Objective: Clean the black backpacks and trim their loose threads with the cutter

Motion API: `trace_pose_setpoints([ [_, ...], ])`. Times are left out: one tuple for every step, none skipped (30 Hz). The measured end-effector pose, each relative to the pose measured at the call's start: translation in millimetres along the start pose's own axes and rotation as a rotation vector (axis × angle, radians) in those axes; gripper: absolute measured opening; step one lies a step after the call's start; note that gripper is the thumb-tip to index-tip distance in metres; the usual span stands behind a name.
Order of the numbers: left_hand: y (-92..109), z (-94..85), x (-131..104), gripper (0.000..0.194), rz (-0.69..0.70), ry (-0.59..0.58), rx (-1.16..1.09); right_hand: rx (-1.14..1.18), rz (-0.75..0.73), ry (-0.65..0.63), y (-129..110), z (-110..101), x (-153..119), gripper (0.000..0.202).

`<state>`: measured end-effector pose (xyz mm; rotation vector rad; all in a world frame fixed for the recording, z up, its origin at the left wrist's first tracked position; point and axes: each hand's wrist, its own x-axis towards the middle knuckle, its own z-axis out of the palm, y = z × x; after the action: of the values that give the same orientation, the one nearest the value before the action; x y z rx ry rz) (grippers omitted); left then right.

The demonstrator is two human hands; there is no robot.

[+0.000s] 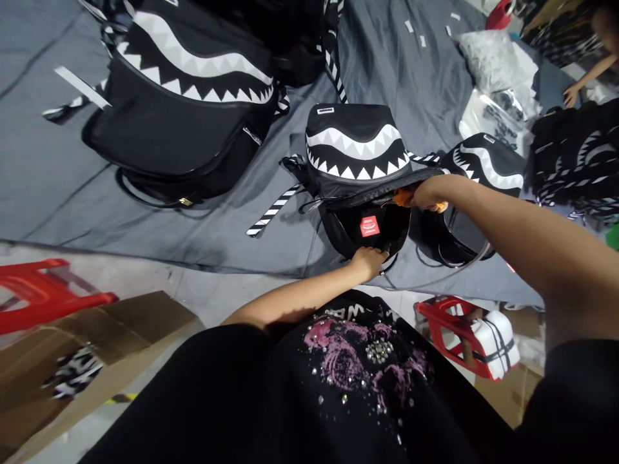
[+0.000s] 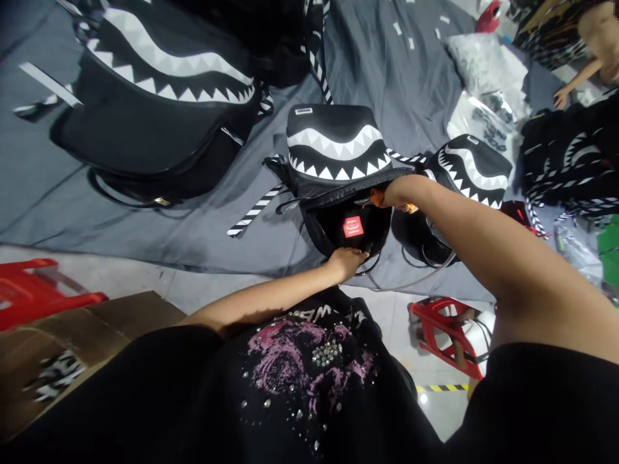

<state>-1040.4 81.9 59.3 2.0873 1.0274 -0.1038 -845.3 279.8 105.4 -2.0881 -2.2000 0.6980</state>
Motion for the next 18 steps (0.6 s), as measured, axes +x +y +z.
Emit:
trace_pose_setpoints([
  [0, -7.1, -12, 0.045, 0.025, 0.040, 0.005, -0.050, 0.031, -0.101, -5, -4, -2, 0.051],
  [-2, -17.9, -23, 0.046, 0.057, 0.129, 0.012, -0.105, 0.077, -0.212, -12, -8, -5, 0.049],
  [-5, -32.0, -34, 0.047, 0.088, 0.271, 0.022, -0.156, 0.140, -0.315, -21, -14, -9, 0.047],
  [-9, -49.0, -42, 0.048, 0.114, 0.454, 0.033, -0.198, 0.210, -0.398, -32, -20, -15, 0.044],
  [-14, -67.8, -46, 0.051, 0.123, 0.666, 0.045, -0.236, 0.280, -0.467, -44, -26, -22, 0.041],
  [-21, -87.2, -47, 0.055, 0.113, 0.855, 0.052, -0.267, 0.342, -0.523, -56, -33, -30, 0.039],
  [-28, -105.8, -45, 0.061, 0.087, 0.987, 0.047, -0.287, 0.378, -0.560, -66, -39, -39, 0.036],
  [-36, -122.2, -40, 0.062, 0.059, 1.051, 0.024, -0.292, 0.392, -0.574, -74, -44, -50, 0.033],
  [-43, -135.2, -35, 0.056, 0.019, 1.068, -0.029, -0.284, 0.393, -0.572, -79, -49, -61, 0.031],
  [-49, -144.3, -31, 0.050, -0.028, 1.059, -0.090, -0.263, 0.395, -0.560, -80, -53, -74, 0.029],
  [-55, -149.3, -29, 0.045, -0.071, 1.040, -0.157, -0.235, 0.406, -0.545, -76, -56, -89, 0.026],
  [-60, -150.1, -32, 0.042, -0.088, 1.000, -0.227, -0.210, 0.420, -0.531, -68, -58, -105, 0.024],
  [-65, -147.2, -39, 0.041, -0.065, 0.923, -0.301, -0.161, 0.441, -0.511, -55, -59, -124, 0.023],
  [-71, -141.2, -49, 0.040, -0.009, 0.811, -0.382, -0.116, 0.466, -0.488, -39, -58, -144, 0.021],
  [-79, -132.6, -60, 0.039, 0.061, 0.688, -0.460, -0.041, 0.495, -0.443, -20, -56, -165, 0.021],
  [-89, -122.2, -70, 0.041, 0.123, 0.511, -0.562, 0.179, 0.546, -0.374, -1, -50, -185, 0.022],
  [-101, -111.0, -78, 0.045, 0.064, 0.459, -0.652, 0.384, 0.592, -0.326, 17, -43, -203, 0.024],
  [-113, -99.8, -81, 0.042, -0.079, 0.547, -0.695, 0.552, 0.620, -0.260, 33, -33, -217, 0.024],
])
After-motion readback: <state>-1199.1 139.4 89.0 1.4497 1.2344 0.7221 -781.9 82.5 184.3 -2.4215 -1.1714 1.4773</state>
